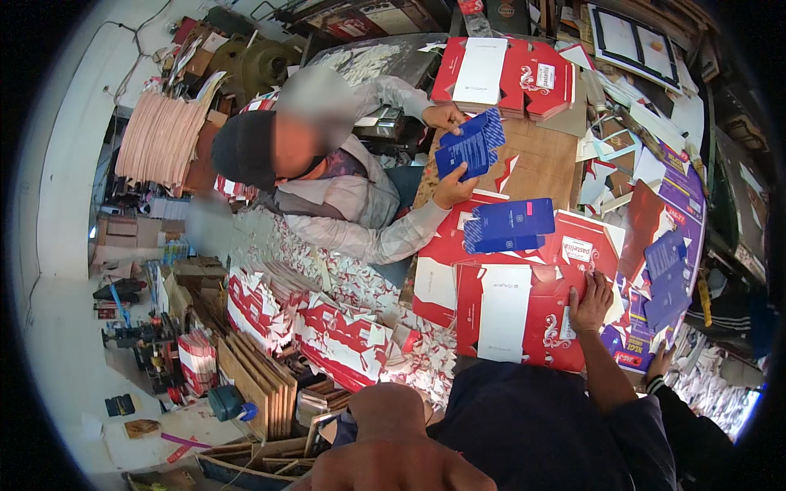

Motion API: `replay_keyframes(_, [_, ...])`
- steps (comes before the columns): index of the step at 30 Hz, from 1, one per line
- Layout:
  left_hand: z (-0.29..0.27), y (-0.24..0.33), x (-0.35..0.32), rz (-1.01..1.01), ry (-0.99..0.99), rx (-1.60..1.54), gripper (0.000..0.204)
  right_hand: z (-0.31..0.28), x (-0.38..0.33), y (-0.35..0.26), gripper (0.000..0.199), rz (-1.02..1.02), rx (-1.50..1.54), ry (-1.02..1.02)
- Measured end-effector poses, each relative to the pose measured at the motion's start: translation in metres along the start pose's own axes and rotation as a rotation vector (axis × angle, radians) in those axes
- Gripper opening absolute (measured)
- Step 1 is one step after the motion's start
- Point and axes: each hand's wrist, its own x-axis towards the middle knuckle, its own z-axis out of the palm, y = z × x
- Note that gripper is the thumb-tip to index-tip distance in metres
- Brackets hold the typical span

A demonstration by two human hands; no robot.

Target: The person organizes and stacks printed cardboard packaging materials by hand on a table while working with others in a production facility.

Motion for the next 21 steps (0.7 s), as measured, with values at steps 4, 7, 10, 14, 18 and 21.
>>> replay_keyframes(4, [0.019, 0.012, -0.015, 0.053, 0.088, -0.090, 0.051, 0.005, -0.001, -0.005, 0.057, -0.036, 0.025, 0.025])
replay_keyframes(7, [0.031, 0.017, -0.023, 0.103, 0.128, -0.154, 0.052, 0.000, 0.002, 0.000, 0.056, -0.040, 0.016, 0.041])
replay_keyframes(10, [0.016, 0.014, -0.021, 0.192, -0.174, -0.227, 0.052, 0.004, -0.001, -0.003, 0.055, -0.044, 0.045, 0.043])
replay_keyframes(14, [-0.011, 0.020, -0.059, 0.213, 0.086, 0.137, 0.055, -0.007, 0.004, 0.005, 0.052, -0.041, 0.120, 0.058])
replay_keyframes(18, [-0.089, -0.025, -0.167, -0.252, 1.117, 0.997, 0.031, -0.020, 0.003, 0.029, 0.049, 0.076, 0.460, 0.091])
replay_keyframes(21, [-0.140, -0.085, -0.309, -0.537, 1.523, 0.942, 0.040, -0.020, -0.018, 0.040, 0.047, 0.237, 0.455, 0.178])
